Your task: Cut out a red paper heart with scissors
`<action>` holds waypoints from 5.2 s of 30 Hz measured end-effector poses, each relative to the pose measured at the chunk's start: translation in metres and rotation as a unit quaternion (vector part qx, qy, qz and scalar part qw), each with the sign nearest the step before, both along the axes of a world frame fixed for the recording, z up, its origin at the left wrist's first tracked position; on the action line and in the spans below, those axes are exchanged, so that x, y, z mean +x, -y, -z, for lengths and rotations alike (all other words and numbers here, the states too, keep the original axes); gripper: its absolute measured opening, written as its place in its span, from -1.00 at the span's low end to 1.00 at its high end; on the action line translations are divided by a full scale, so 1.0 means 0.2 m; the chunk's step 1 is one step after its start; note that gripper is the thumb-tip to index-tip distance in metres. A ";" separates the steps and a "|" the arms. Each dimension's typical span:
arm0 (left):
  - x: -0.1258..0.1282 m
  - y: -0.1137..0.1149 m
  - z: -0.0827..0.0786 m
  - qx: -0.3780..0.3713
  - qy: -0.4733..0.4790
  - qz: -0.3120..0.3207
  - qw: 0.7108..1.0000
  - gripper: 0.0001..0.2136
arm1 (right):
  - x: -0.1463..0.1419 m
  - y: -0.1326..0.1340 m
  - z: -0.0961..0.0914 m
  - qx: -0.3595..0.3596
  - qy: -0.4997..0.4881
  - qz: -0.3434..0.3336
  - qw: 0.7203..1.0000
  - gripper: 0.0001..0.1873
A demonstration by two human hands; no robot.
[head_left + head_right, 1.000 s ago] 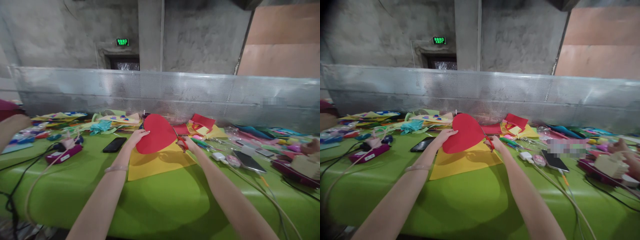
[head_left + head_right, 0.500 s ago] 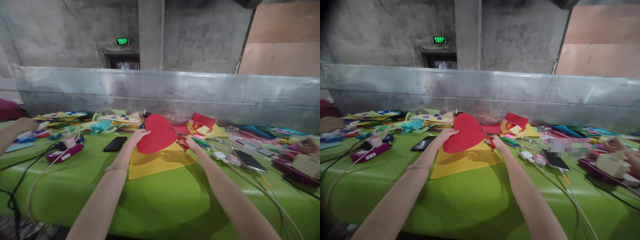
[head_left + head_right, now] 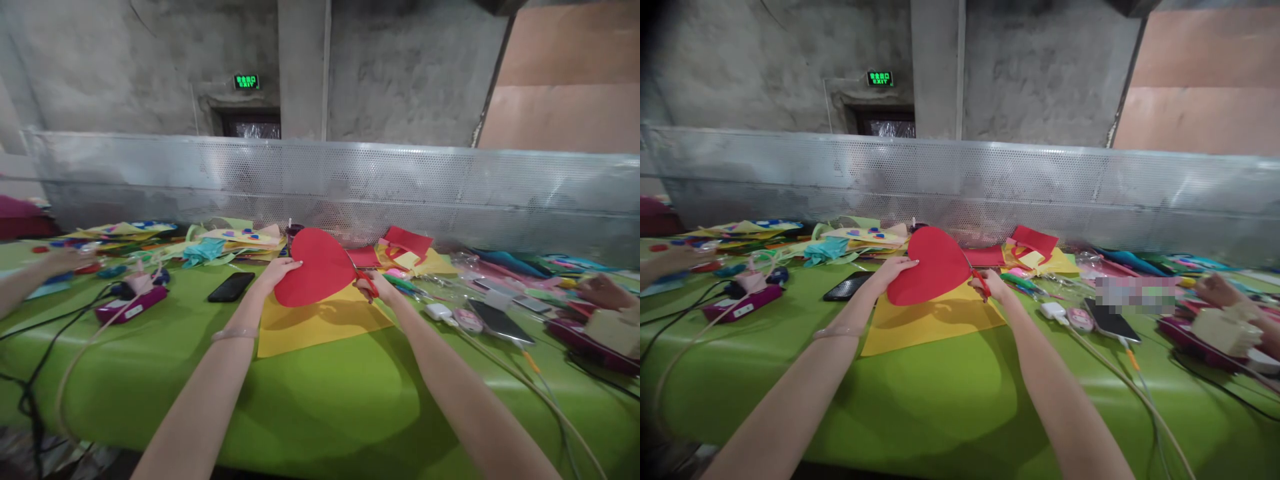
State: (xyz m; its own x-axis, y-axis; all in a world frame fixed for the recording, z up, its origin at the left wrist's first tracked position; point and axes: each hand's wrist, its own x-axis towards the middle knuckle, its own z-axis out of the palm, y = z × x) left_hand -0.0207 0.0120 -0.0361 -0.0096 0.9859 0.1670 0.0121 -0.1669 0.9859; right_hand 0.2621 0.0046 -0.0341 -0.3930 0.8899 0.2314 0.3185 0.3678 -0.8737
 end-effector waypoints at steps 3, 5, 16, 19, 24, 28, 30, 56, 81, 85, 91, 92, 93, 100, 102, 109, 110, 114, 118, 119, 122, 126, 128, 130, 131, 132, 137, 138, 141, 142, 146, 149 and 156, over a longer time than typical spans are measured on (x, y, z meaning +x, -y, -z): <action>0.00 0.00 0.00 -0.002 0.000 0.001 1.000 -0.71 | 0.00 0.00 0.00 0.004 0.002 0.004 1.000 -0.77; 0.00 0.01 0.00 -0.003 0.001 0.003 1.000 -0.71 | 0.01 0.00 0.00 0.008 0.004 0.006 1.000 -0.76; 0.01 0.01 -0.01 0.001 0.025 0.025 0.999 -0.70 | -0.01 0.04 -0.03 0.020 0.026 0.001 0.999 -0.68; 0.00 0.00 -0.01 0.005 0.026 0.026 0.999 -0.73 | -0.01 0.04 -0.02 0.022 0.029 0.005 0.999 -0.68; 0.00 -0.01 0.00 0.007 0.019 0.028 0.999 -0.75 | 0.00 0.02 -0.01 0.024 0.031 0.015 0.999 -0.70; 0.00 -0.01 0.01 0.002 0.014 0.034 0.999 -0.74 | 0.01 0.00 -0.01 0.021 0.025 0.023 0.999 -0.72; 0.00 -0.01 0.01 0.000 0.015 0.037 0.999 -0.74 | 0.01 0.01 -0.01 0.021 0.019 0.025 0.999 -0.74; -0.01 -0.03 0.01 0.004 0.014 0.041 0.999 -0.79 | 0.00 0.02 -0.02 0.028 0.052 0.012 0.998 -0.69; 0.00 -0.02 0.01 -0.009 0.014 0.056 0.998 -0.73 | 0.01 0.03 -0.02 0.019 0.039 -0.009 0.999 -0.68; 0.00 -0.03 0.01 -0.012 0.012 0.056 0.998 -0.73 | 0.01 0.03 -0.02 0.020 0.039 -0.009 0.999 -0.68; -0.01 -0.03 0.01 -0.009 0.009 0.060 0.998 -0.72 | 0.01 0.00 -0.01 0.020 0.034 -0.007 0.999 -0.67; -0.01 -0.03 0.01 -0.009 0.009 0.060 0.998 -0.71 | 0.01 0.00 -0.01 0.020 0.034 -0.007 0.999 -0.67; -0.01 -0.03 0.02 -0.009 0.010 0.059 0.998 -0.71 | 0.01 -0.01 -0.01 0.019 0.034 -0.006 0.999 -0.67; -0.01 -0.04 0.02 -0.007 0.013 0.058 0.998 -0.72 | 0.01 -0.02 0.00 0.023 0.043 0.001 0.999 -0.70; -0.01 -0.04 0.02 -0.007 0.014 0.058 0.998 -0.71 | 0.01 -0.02 0.00 0.026 0.047 0.004 0.999 -0.72; 0.00 -0.02 0.02 -0.010 0.015 0.058 0.998 -0.73 | 0.02 -0.01 -0.01 0.028 0.051 0.022 0.998 -0.75; 0.00 -0.02 0.02 -0.010 0.015 0.059 0.998 -0.73 | 0.02 -0.01 -0.01 0.027 0.049 0.023 0.998 -0.75; 0.00 -0.01 0.01 -0.012 0.009 0.056 0.998 -0.75 | 0.01 -0.01 -0.01 0.021 0.036 0.018 0.999 -0.74; 0.00 -0.01 0.01 -0.010 0.003 0.057 0.998 -0.76 | 0.01 -0.01 0.00 0.015 0.028 0.009 0.999 -0.75; 0.00 -0.01 0.01 -0.010 0.001 0.057 0.998 -0.75 | 0.01 -0.02 0.01 0.013 0.026 0.007 1.000 -0.75; 0.00 -0.02 0.02 -0.009 -0.005 0.055 0.998 -0.75 | 0.01 -0.02 0.01 0.009 0.024 0.002 1.000 -0.75; 0.00 -0.03 0.02 -0.010 -0.011 0.051 0.999 -0.77 | 0.01 -0.01 0.01 0.011 0.023 -0.002 1.000 -0.74; 0.00 -0.03 0.02 -0.011 -0.014 0.049 0.999 -0.78 | 0.00 0.00 0.00 0.015 0.022 -0.001 1.000 -0.74; 0.00 -0.03 0.02 -0.012 -0.016 0.049 0.999 -0.78 | 0.00 0.00 0.00 0.017 0.023 0.001 1.000 -0.74; 0.00 -0.03 0.02 -0.013 -0.016 0.050 0.999 -0.77 | 0.00 0.01 0.00 0.018 0.024 0.001 1.000 -0.75; 0.00 -0.03 0.02 -0.013 -0.016 0.051 0.999 -0.77 | 0.00 0.01 -0.01 0.019 0.025 0.002 1.000 -0.75; 0.00 -0.02 0.02 -0.010 -0.013 0.053 0.998 -0.76 | 0.00 0.01 -0.01 0.022 0.031 0.006 0.999 -0.76; 0.00 -0.02 0.02 -0.010 -0.013 0.053 0.998 -0.75 | 0.00 0.01 -0.01 0.023 0.032 0.007 0.999 -0.75; 0.00 -0.02 0.02 -0.010 -0.014 0.053 0.998 -0.75 | 0.00 0.00 -0.01 0.022 0.034 0.011 0.999 -0.76; 0.00 -0.02 0.02 -0.010 -0.015 0.053 0.998 -0.76 | 0.00 0.00 -0.01 0.022 0.035 0.013 0.999 -0.76; 0.00 -0.02 0.02 -0.012 -0.019 0.057 0.998 -0.77 | 0.01 -0.01 -0.01 0.021 0.029 0.023 0.999 -0.78; 0.00 -0.01 0.02 -0.016 -0.026 0.078 0.996 -0.73 | 0.01 -0.01 -0.01 0.026 0.005 0.038 0.999 -0.77; 0.03 0.02 0.03 -0.040 -0.092 0.152 0.983 -0.66 | 0.05 -0.10 0.00 0.042 -0.068 0.086 0.993 -0.64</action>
